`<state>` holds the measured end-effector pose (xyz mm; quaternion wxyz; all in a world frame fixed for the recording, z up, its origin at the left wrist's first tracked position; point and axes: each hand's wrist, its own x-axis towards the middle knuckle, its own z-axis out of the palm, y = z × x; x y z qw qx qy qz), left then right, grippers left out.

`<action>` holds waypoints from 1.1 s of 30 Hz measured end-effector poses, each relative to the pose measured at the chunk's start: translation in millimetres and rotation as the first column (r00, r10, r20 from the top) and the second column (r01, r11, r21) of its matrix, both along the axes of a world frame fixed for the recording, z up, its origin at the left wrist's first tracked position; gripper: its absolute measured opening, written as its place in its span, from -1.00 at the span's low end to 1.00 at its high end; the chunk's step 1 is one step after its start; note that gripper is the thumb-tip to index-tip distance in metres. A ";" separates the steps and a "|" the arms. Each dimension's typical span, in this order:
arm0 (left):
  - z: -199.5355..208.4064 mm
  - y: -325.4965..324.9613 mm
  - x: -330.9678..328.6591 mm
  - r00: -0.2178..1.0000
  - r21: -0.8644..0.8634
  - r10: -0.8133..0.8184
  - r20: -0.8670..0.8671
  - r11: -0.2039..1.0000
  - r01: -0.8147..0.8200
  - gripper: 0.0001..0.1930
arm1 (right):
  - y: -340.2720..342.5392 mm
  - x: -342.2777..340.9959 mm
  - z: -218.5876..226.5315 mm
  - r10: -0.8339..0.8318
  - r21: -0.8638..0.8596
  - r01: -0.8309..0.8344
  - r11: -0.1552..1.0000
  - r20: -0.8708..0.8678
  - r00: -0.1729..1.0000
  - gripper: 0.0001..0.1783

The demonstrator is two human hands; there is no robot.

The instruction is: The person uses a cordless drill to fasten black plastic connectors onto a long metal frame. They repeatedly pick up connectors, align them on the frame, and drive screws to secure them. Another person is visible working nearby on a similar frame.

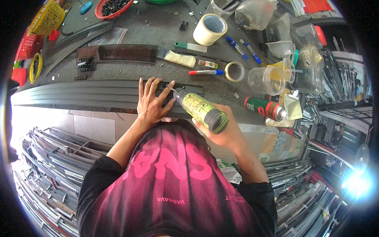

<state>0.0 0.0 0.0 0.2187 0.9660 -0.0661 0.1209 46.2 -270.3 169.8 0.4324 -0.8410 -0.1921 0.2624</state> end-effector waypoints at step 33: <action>-9.2 6.6 3.7 0.997 -0.051 0.039 0.062 0.998 -0.036 -0.36 | 14.7 58.5 17.3 0.402 -0.503 -0.265 0.823 0.187 0.896 -0.36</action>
